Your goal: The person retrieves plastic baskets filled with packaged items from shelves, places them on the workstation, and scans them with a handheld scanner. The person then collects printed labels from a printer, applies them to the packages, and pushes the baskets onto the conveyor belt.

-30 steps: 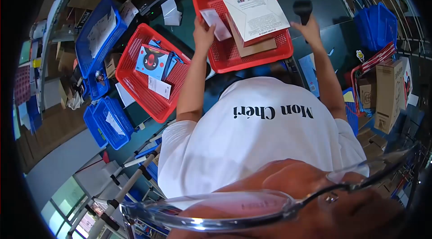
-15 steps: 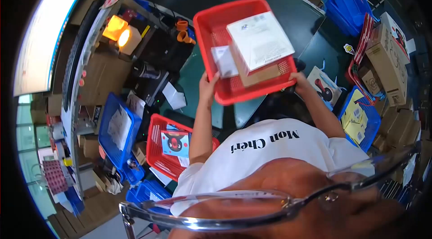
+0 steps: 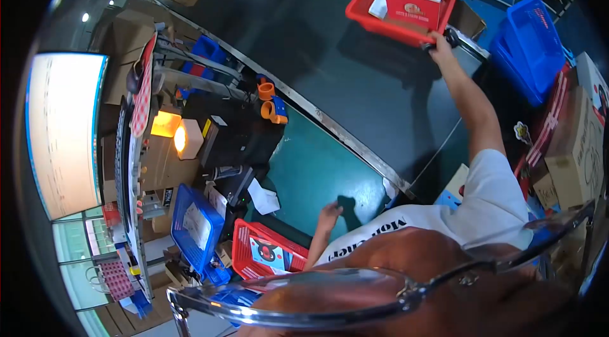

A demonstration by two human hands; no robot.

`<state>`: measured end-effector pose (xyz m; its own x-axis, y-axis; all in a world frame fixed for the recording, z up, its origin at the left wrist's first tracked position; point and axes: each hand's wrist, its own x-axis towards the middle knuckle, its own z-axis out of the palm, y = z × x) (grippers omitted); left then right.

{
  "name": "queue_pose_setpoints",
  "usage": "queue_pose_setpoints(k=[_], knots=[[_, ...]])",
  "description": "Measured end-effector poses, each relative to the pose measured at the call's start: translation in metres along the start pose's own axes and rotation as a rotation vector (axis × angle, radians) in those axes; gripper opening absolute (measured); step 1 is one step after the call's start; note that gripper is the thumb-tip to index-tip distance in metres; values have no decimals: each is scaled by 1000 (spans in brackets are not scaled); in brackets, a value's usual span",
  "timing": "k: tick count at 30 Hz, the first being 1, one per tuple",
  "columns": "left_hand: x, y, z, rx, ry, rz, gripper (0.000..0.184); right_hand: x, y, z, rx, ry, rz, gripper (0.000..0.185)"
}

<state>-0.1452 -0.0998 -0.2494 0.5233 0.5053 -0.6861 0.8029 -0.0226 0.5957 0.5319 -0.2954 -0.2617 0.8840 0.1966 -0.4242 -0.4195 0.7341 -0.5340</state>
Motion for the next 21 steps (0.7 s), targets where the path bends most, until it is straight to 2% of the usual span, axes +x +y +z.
queue_pose_setpoints(k=[2,3,4,5,6,8,10,11,12,13,14,16,17,19,20,21], knots=[[-17,-4,8,-102,-41,-188,48,17,3,41,5,-37,-115,21],[-15,-16,10,-101,-38,-203,48,25,9,57,-25,-65,-201,20],[-8,-37,10,-83,-3,-118,47,30,17,70,-56,-90,-287,20],[-8,-51,10,-65,28,-35,47,35,24,86,-155,-112,-257,19],[-13,-53,9,-65,25,-57,47,33,36,98,-256,-134,-224,18],[-8,-47,5,-71,43,20,44,14,69,103,-864,-329,-182,19],[-1,-51,4,23,87,-44,39,-65,114,105,-1308,-410,-444,27],[0,-52,3,37,120,16,38,-109,131,102,-1469,-609,-363,37],[1,-52,3,48,158,73,36,-141,154,90,-1691,-909,-492,40],[-15,-17,-2,143,182,97,35,-177,183,67,-1497,-1053,-422,39],[-14,-16,-3,120,205,84,35,-215,204,58,-1621,-1228,-330,32],[-19,-23,-8,125,280,220,33,-288,232,27,-1714,-1403,-274,41],[-24,-24,-12,83,357,183,33,-312,245,16,-1725,-1493,-275,45],[-34,-31,-24,139,324,206,32,-346,279,-14,-1809,-1628,-287,52],[-39,-36,-29,94,402,199,32,-347,295,-14,-1900,-1649,-320,55],[-43,-38,-36,50,402,188,33,-353,301,19,-1886,-1723,-371,55]])
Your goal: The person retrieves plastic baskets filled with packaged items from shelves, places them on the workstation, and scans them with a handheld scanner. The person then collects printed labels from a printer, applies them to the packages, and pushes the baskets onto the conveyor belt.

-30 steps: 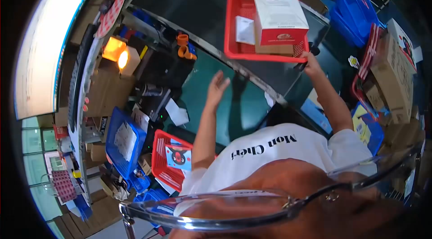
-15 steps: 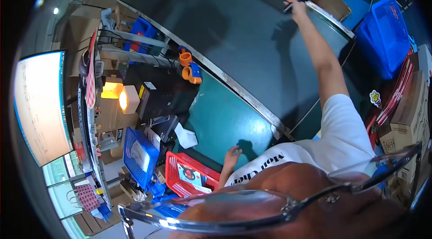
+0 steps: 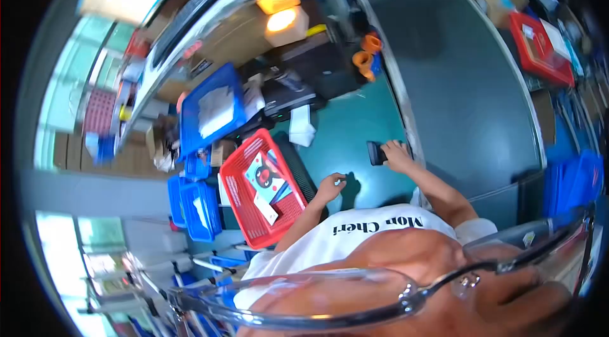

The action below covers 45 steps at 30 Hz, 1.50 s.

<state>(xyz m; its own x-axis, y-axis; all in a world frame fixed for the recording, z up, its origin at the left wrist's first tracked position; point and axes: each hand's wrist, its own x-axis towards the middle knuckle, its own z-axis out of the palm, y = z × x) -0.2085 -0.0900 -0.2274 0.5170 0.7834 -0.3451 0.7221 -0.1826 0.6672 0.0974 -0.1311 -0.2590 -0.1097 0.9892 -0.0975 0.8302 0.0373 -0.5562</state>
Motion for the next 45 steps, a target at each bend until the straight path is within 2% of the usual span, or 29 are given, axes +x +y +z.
queue_pose_setpoints(k=[2,3,4,5,6,7,8,9,10,11,12,13,14,16,17,18,19,21,24,26,27,29,32,39,41,42,43,44,45], knots=[[1,-16,-9,-77,1,-34,41,28,-43,-74,-154,64,-34,60],[7,-23,-14,-91,22,-25,41,55,-72,-143,-191,274,-202,58],[16,-26,-17,-63,160,-7,46,81,-106,-216,-89,518,-398,43],[25,-27,-24,-35,301,7,50,88,-159,-298,65,730,-557,42],[40,-25,-35,-36,370,-18,63,98,-194,-354,80,970,-692,30],[58,-28,-48,-56,418,-10,63,114,-221,-395,130,1076,-619,25],[79,-36,-58,66,601,34,67,149,-232,-441,-164,1236,-755,22],[100,-48,-65,196,774,71,71,200,-223,-475,-336,1293,-608,22],[129,-75,-72,236,829,56,83,215,-235,-497,-461,1290,-544,31],[132,-68,-85,223,858,62,83,235,-234,-507,-485,1213,-315,36],[130,-55,-102,183,810,-153,89,254,-227,-509,-502,1133,-86,42],[133,-47,-117,134,752,-364,95,267,-216,-504,-545,1133,-15,45],[140,-51,-125,114,769,-362,95,274,-207,-502,-590,1123,58,49],[156,-80,-132,-117,654,-423,80,281,-206,-510,-440,893,263,50],[162,-94,-129,-230,592,-458,73,286,-199,-512,-454,905,238,50],[165,-101,-125,-299,508,-328,53,283,-201,-517,-509,880,190,47],[168,-104,-113,-443,452,-306,32,283,-199,-515,-555,935,138,44],[158,-88,-97,-455,514,-139,22,292,-187,-515,-582,972,-67,41],[121,-32,-98,-657,376,-142,17,306,-174,-517,-519,945,-205,39],[105,-16,-91,-788,274,-96,20,305,-174,-516,-513,951,-182,38],[100,-15,-87,-730,228,-44,18,306,-174,-517,-509,953,-151,37],[83,-5,-81,-853,138,-183,15,306,-173,-519,-502,949,-178,37],[54,2,-75,-1072,180,-162,15,304,-177,-516,-466,940,-157,38],[6,-33,-79,-877,389,-17,12,304,-174,-515,-485,963,-101,36],[-10,-40,-82,-816,417,-40,18,306,-173,-517,-497,949,-133,36],[-22,-36,-82,-855,532,-47,26,304,-174,-516,-499,962,-127,36],[-32,-32,-85,-891,650,-53,34,302,-176,-517,-497,967,-129,36],[-47,-19,-91,-927,739,-82,57,300,-177,-515,-484,956,-126,36],[-51,-25,-93,-922,746,-78,57,300,-179,-514,-470,948,-125,36]])
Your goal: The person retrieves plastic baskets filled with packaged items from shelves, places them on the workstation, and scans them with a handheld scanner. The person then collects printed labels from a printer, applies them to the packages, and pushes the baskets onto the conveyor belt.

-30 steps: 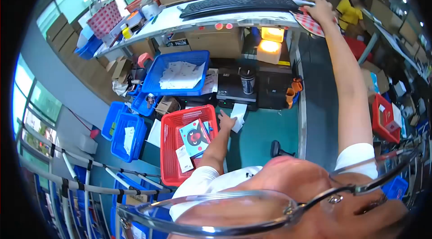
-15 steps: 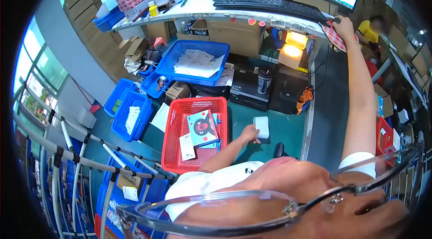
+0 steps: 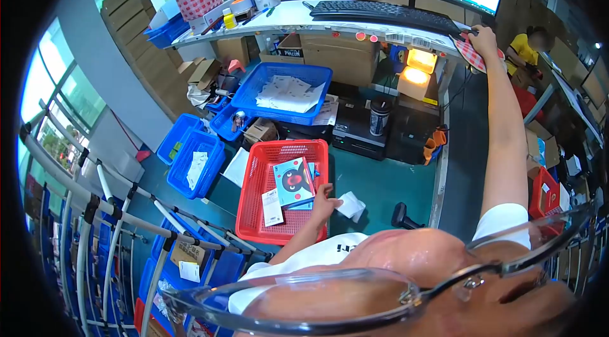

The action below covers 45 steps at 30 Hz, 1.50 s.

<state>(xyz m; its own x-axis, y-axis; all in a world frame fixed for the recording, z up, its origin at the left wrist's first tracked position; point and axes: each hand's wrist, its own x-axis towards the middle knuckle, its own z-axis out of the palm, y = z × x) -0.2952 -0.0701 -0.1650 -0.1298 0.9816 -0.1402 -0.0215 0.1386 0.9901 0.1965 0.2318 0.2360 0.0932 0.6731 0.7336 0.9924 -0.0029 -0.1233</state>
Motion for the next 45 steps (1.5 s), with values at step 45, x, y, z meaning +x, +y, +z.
queue_pose_setpoints(k=[45], knots=[[62,145,-69,-392,-217,88,38,6,13,12,-46,57,-33,37]])
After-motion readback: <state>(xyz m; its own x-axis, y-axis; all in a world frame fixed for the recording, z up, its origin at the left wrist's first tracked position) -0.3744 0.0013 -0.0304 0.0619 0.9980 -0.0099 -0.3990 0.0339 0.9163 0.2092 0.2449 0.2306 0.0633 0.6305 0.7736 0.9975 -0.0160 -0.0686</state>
